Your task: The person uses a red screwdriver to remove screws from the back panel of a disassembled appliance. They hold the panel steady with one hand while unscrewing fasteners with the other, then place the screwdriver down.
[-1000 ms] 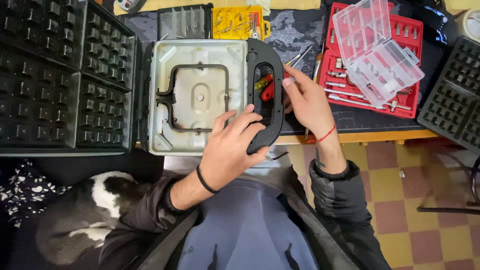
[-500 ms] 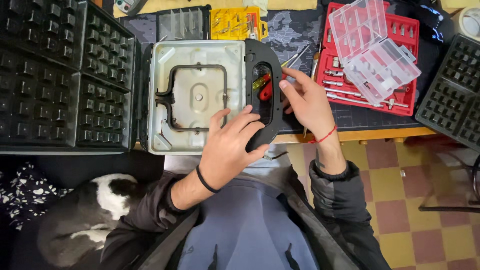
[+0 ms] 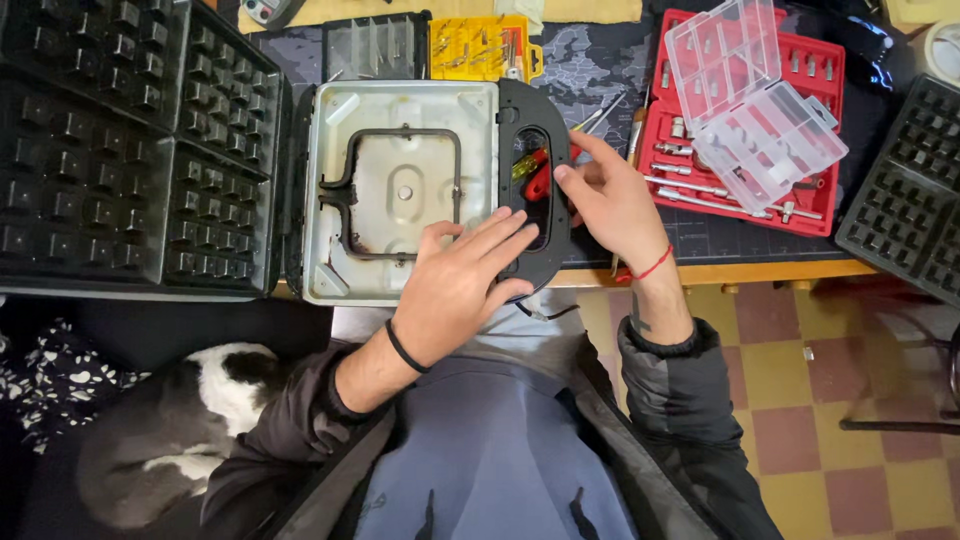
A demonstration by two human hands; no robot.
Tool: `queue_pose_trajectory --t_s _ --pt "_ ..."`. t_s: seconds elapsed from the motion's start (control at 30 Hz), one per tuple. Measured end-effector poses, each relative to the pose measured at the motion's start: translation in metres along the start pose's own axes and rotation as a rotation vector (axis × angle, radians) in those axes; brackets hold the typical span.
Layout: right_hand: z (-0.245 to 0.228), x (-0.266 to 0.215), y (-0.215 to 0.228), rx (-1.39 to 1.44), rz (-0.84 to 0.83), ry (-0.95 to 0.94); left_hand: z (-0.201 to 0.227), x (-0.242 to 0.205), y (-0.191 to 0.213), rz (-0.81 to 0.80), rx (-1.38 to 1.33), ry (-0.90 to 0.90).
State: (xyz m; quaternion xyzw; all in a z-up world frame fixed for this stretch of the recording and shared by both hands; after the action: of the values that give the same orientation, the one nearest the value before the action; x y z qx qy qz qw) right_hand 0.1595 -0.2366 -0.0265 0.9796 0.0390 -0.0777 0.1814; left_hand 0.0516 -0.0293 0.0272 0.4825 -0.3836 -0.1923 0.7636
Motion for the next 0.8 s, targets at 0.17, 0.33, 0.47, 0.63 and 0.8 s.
queue_pose_trajectory --t_s 0.17,0.33,0.47,0.63,0.8 --pt "0.008 0.005 -0.002 0.023 -0.05 0.001 -0.008 0.002 -0.001 -0.075 -0.065 0.026" --pt "0.024 0.012 -0.002 0.031 -0.058 -0.006 -0.012 0.009 0.007 -0.125 -0.157 0.039" --pt "0.012 0.005 -0.001 0.073 -0.074 -0.095 -0.02 0.018 0.023 -0.096 -0.23 0.053" --pt "-0.003 -0.006 0.0 0.078 -0.078 -0.105 -0.032 0.014 0.01 -0.164 -0.225 0.074" --pt "0.0 -0.011 0.002 0.093 -0.128 -0.114 -0.038 0.012 0.01 -0.258 -0.277 0.082"
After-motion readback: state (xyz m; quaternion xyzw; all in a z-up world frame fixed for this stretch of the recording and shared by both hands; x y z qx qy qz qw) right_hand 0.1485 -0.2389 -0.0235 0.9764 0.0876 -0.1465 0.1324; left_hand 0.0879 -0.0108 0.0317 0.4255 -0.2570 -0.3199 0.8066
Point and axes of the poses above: each hand's wrist, its own x-axis towards the middle knuckle, its own y-axis out of the back of the hand, z = x × y, the point moved 7 cm from there along x, towards the middle knuckle, and after that the axes turned 13 degrees about -y, right-handed, at the moved point
